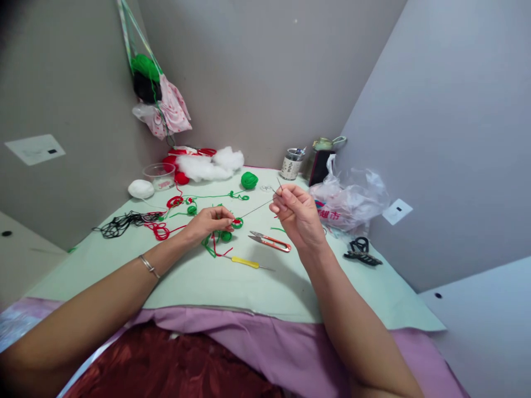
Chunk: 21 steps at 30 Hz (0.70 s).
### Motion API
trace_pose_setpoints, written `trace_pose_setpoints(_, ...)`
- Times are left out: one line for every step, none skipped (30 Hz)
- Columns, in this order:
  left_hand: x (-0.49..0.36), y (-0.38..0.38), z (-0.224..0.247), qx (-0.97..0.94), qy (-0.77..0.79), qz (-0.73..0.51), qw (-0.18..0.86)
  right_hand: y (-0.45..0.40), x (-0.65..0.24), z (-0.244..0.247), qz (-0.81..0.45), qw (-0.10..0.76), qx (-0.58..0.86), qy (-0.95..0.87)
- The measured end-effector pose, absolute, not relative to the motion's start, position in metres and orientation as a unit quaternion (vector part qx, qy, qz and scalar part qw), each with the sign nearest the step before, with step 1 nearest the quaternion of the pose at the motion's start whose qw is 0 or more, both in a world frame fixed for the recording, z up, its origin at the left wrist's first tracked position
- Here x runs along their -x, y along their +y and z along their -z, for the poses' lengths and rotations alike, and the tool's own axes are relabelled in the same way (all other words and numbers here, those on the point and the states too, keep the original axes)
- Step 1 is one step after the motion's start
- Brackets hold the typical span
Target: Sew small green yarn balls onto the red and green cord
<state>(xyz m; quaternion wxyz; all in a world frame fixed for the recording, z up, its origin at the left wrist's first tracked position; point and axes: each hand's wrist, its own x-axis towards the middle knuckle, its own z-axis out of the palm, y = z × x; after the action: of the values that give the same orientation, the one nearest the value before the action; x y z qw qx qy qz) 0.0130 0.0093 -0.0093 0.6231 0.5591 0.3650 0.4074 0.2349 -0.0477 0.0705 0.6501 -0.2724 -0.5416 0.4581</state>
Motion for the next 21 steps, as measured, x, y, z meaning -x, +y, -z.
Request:
trace_pose_setpoints(-0.013,0.01,0.01,-0.551,0.363,-0.412,0.629,-0.048,-0.235,-0.07,-0.447,0.646,0.281,-0.552)
trace_pose_setpoints(-0.013,0.01,0.011,-0.542,0.36,-0.417,0.635,-0.048,-0.235,-0.069,-0.431,0.639,0.295,-0.564)
trace_pose_setpoints(-0.012,0.01,0.01,-0.532,0.356,-0.421,0.642,-0.049,-0.235,-0.067,-0.41,0.631,0.312,-0.581)
trace_pose_setpoints(-0.012,0.009,0.01,-0.525,0.353,-0.425,0.648,-0.049,-0.234,-0.065,-0.382,0.618,0.334,-0.601)
trace_pose_setpoints(-0.012,0.008,0.009,-0.519,0.348,-0.428,0.653,-0.05,-0.232,-0.063,-0.348,0.6,0.359,-0.624)
trace_pose_setpoints(-0.012,0.007,0.007,-0.514,0.343,-0.431,0.657,-0.051,-0.229,-0.061,-0.307,0.579,0.383,-0.651)
trace_pose_setpoints(-0.013,0.005,0.005,-0.511,0.339,-0.434,0.66,-0.052,-0.226,-0.059,-0.264,0.554,0.402,-0.68)
trace_pose_setpoints(-0.013,0.003,0.003,-0.508,0.338,-0.437,0.661,-0.053,-0.222,-0.056,-0.221,0.526,0.416,-0.709)
trace_pose_setpoints(-0.013,0.002,0.001,-0.507,0.337,-0.439,0.661,-0.054,-0.219,-0.053,-0.18,0.497,0.423,-0.736)
trace_pose_setpoints(-0.013,0.0,-0.001,-0.506,0.337,-0.441,0.66,-0.054,-0.215,-0.049,-0.144,0.469,0.425,-0.761)
trace_pose_setpoints(-0.013,-0.001,-0.003,-0.505,0.339,-0.442,0.659,-0.055,-0.213,-0.046,-0.115,0.444,0.425,-0.781)
trace_pose_setpoints(-0.014,-0.002,-0.004,-0.504,0.34,-0.444,0.658,-0.054,-0.211,-0.042,-0.093,0.421,0.426,-0.796)
trace_pose_setpoints(-0.014,-0.002,-0.004,-0.504,0.341,-0.445,0.657,-0.054,-0.209,-0.039,-0.078,0.402,0.428,-0.806)
trace_pose_setpoints(-0.014,-0.003,-0.005,-0.504,0.341,-0.446,0.657,-0.053,-0.208,-0.036,-0.068,0.388,0.43,-0.812)
trace_pose_setpoints(-0.014,-0.003,-0.005,-0.504,0.341,-0.447,0.655,-0.053,-0.208,-0.034,-0.062,0.378,0.433,-0.816)
trace_pose_setpoints(-0.014,-0.003,-0.005,-0.504,0.342,-0.448,0.654,-0.052,-0.207,-0.032,-0.057,0.37,0.435,-0.819)
trace_pose_setpoints(-0.014,-0.003,-0.004,-0.504,0.342,-0.449,0.654,-0.051,-0.207,-0.03,-0.052,0.365,0.437,-0.82)
trace_pose_setpoints(-0.014,-0.003,-0.004,-0.504,0.342,-0.449,0.653,-0.05,-0.208,-0.029,-0.046,0.361,0.439,-0.822)
trace_pose_setpoints(-0.014,-0.003,-0.004,-0.504,0.342,-0.45,0.653,-0.05,-0.208,-0.028,-0.04,0.357,0.441,-0.823)
trace_pose_setpoints(-0.014,-0.003,-0.003,-0.504,0.341,-0.45,0.654,-0.049,-0.208,-0.028,-0.035,0.354,0.442,-0.823)
trace_pose_setpoints(-0.014,-0.002,-0.003,-0.505,0.34,-0.449,0.654,-0.049,-0.208,-0.027,-0.033,0.351,0.444,-0.824)
